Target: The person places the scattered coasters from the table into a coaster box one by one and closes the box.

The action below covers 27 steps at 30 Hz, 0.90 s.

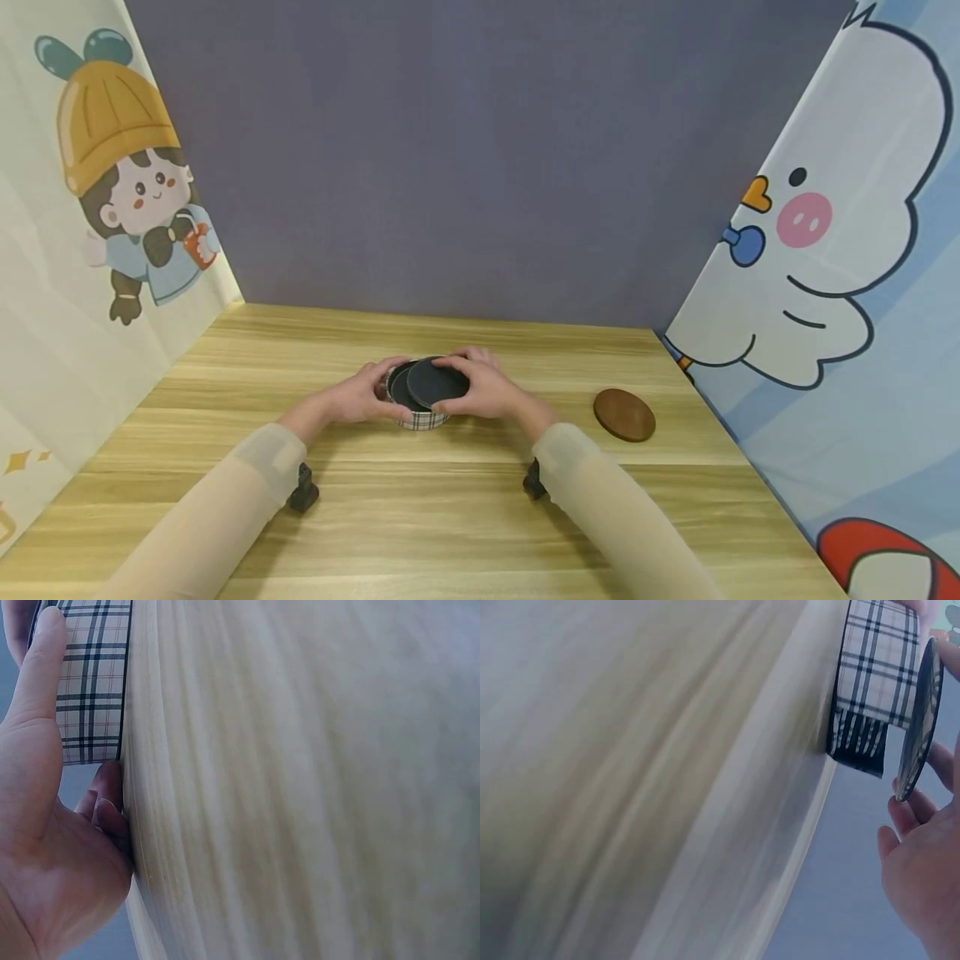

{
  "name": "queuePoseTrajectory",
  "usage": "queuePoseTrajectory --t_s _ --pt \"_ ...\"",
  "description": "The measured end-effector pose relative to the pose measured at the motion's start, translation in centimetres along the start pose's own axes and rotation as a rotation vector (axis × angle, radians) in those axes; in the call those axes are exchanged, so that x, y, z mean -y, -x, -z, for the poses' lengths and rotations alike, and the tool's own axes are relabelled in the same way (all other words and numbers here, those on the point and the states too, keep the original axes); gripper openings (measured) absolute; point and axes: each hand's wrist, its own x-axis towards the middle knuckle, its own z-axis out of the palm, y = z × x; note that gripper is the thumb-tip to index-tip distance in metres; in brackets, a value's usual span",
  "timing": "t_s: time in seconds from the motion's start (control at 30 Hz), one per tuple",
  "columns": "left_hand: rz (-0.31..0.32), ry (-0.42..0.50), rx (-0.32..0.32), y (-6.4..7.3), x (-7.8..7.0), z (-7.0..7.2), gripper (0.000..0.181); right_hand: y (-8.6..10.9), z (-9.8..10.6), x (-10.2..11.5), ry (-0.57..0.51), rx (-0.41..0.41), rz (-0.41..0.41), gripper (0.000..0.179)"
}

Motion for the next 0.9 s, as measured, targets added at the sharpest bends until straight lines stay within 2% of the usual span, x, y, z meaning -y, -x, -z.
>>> queuePoseTrajectory --t_s 0.23,0.53,0.77,0.9 --pt "0.01 0.023 0.019 -0.1 0.0 0.0 0.11 -0.9 -0.6 0.5 -0.012 0.015 0.009 0.079" --pt "0.004 0.013 0.013 -0.2 0.0 -0.1 0.107 -1.4 -1.0 0.4 -0.06 0.048 0.013 0.076" --pt "0.021 -0.002 0.01 0.1 0.0 0.0 0.11 -1.3 -1.0 0.5 -0.044 0.093 -0.002 0.074" --pt "0.02 0.004 0.016 0.2 -0.2 0.1 0.109 -1.2 -0.9 0.4 -0.028 0.116 0.014 0.067"
